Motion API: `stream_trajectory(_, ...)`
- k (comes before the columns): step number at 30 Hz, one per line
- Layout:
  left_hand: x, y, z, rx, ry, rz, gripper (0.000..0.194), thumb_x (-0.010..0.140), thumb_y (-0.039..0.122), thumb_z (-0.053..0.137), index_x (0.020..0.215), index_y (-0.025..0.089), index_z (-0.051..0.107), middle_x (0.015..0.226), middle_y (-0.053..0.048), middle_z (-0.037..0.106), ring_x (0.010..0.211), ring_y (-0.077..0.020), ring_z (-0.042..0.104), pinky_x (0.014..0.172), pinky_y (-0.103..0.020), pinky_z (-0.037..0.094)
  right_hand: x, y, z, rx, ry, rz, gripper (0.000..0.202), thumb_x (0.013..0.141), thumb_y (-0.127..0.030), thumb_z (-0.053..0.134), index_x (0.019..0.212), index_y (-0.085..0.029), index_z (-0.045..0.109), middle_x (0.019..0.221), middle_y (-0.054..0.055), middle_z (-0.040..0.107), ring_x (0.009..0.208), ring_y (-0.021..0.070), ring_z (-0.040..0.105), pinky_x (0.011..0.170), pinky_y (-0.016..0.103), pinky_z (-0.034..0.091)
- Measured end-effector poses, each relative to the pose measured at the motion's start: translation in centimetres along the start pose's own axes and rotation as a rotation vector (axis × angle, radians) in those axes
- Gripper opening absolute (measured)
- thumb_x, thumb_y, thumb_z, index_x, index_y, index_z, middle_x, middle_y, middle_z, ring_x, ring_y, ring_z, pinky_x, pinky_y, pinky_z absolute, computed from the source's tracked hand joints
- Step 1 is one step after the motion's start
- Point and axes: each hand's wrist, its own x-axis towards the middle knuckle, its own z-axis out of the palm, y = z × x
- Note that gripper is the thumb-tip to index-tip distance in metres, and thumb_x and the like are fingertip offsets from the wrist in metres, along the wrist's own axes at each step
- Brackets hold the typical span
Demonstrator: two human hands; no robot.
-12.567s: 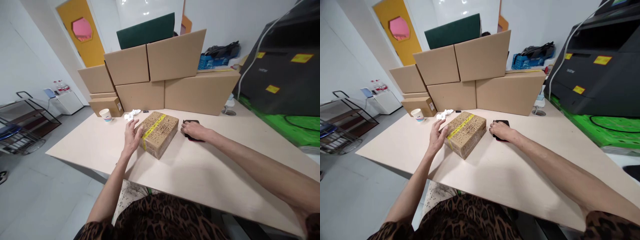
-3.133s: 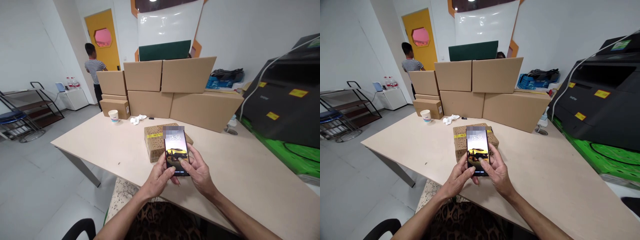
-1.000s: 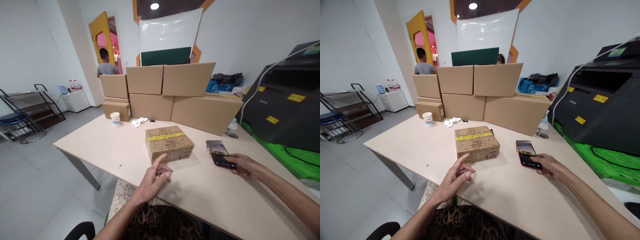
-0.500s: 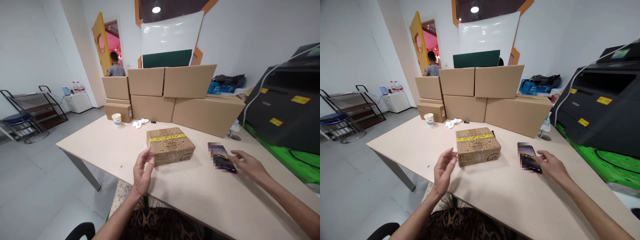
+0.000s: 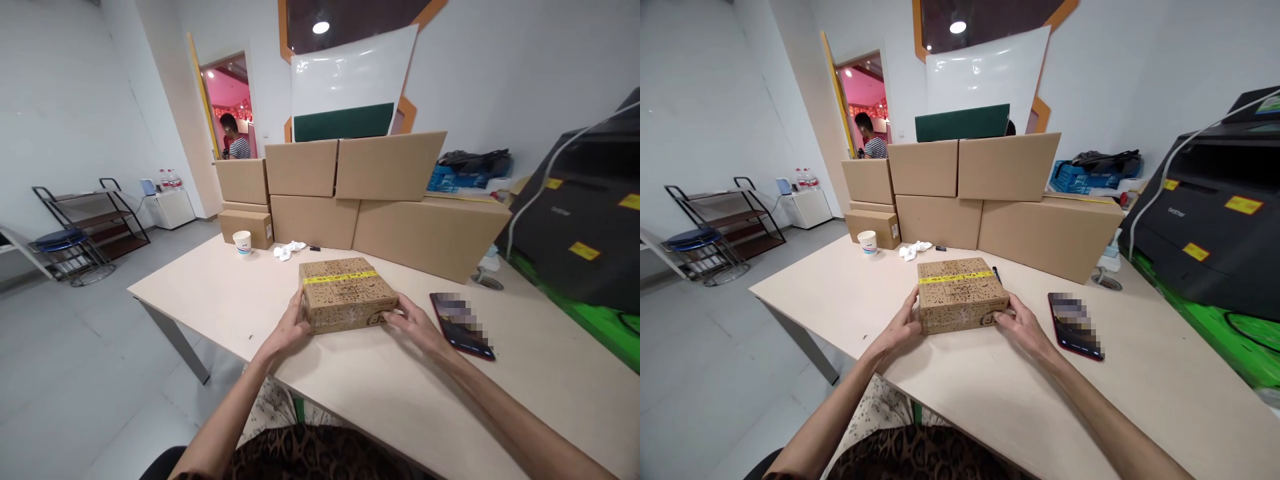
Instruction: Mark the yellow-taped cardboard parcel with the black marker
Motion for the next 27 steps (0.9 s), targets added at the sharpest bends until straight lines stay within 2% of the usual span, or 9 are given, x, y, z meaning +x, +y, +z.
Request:
stream_trajectory(3,0.1,1.0,-0.3,-0.015,-0.016,-0.092,0.109,0.07,0.021,0.063,0.168,0.021,0.015,0.175,-0.012,0.023,0.159,-0.0379,0.023,0.13,-0.06,0.016,0.1,-1.1,0.3,0.048,0.08,-0.032,0.059,0.082,-0.046,0.076,0.134,-0.022,0.062,0.135,0.012,0.071,0.129,0.0299,0.063,0.107,0.047,0.05)
stream_trajectory(7,0.7,2.4,-0.5,-0.029,0.01,-0.065,0.102,0.079,0.028,0.062,0.168,0.026,0.013,0.175,-0.011,0.024,0.159,-0.0355,0.025,0.13,-0.058,0.015,1.1,-2.5,0.2,0.125,0.257,-0.053,0.07,0.076,-0.058,0.081,0.136,-0.025,0.062,0.135,0.011,0.071,0.132,0.0316,0.061,0.105,0.046,0.051)
stream_trajectory(11,1.5,3.5,-0.1,-0.044,0.087,-0.022,0.088,0.094,0.049,0.061,0.168,0.026,0.018,0.173,-0.013,0.029,0.162,-0.0349,0.019,0.13,-0.056,0.02,2.3,-2.7,-0.1,0.168,0.417,-0.016,0.072,0.074,-0.063,0.081,0.132,-0.024,0.066,0.123,0.01,0.076,0.119,0.0308,0.068,0.099,0.043,0.051)
stream_trajectory(15,2.5,3.9,0.1,-0.095,0.152,0.022,0.096,0.091,0.066,0.064,0.167,0.027,0.022,0.174,-0.015,0.027,0.162,-0.0357,0.019,0.129,-0.055,0.022,2.9,-2.6,0.0,0.256,0.474,0.005,0.062,0.074,-0.063,0.078,0.123,-0.025,0.07,0.117,0.006,0.076,0.105,0.0243,0.069,0.077,0.033,0.049)
stream_trajectory(17,3.2,3.7,0.2,-0.135,0.173,0.023,0.099,0.088,0.068,0.067,0.167,0.027,0.022,0.172,-0.016,0.03,0.161,-0.0366,0.023,0.128,-0.055,0.024,3.1,-2.7,0.2,0.316,0.477,0.027,0.06,0.073,-0.062,0.077,0.12,-0.026,0.071,0.109,0.004,0.077,0.096,0.0215,0.068,0.066,0.029,0.044)
stream_trajectory(20,4.5,2.9,0.3,-0.183,0.221,-0.009,0.099,0.088,0.069,0.067,0.166,0.026,0.024,0.169,-0.016,0.036,0.158,-0.0366,0.03,0.127,-0.052,0.027,3.4,-2.7,0.5,0.385,0.48,0.032,0.058,0.07,-0.061,0.079,0.117,-0.027,0.071,0.107,0.003,0.076,0.093,0.0204,0.067,0.061,0.027,0.041)
stream_trajectory(24,6.1,0.7,0.8,-0.221,0.323,-0.109,0.1,0.085,0.074,0.066,0.161,0.019,0.03,0.164,-0.022,0.041,0.154,-0.0378,0.037,0.125,-0.054,0.032,3.6,-1.7,1.0,0.37,0.448,0.028,0.057,0.068,-0.062,0.082,0.113,-0.029,0.072,0.126,0.003,0.074,0.11,0.0231,0.066,0.071,0.029,0.049)
stream_trajectory(27,6.7,-1.0,1.2,-0.241,0.304,-0.122,0.09,0.085,0.075,0.066,0.148,0.016,0.044,0.153,-0.024,0.052,0.143,-0.038,0.05,0.119,-0.055,0.04,3.2,-0.8,1.7,0.305,0.37,0.034,0.059,0.072,-0.069,0.078,0.115,-0.029,0.073,0.131,0.004,0.073,0.119,0.0267,0.065,0.082,0.035,0.053)
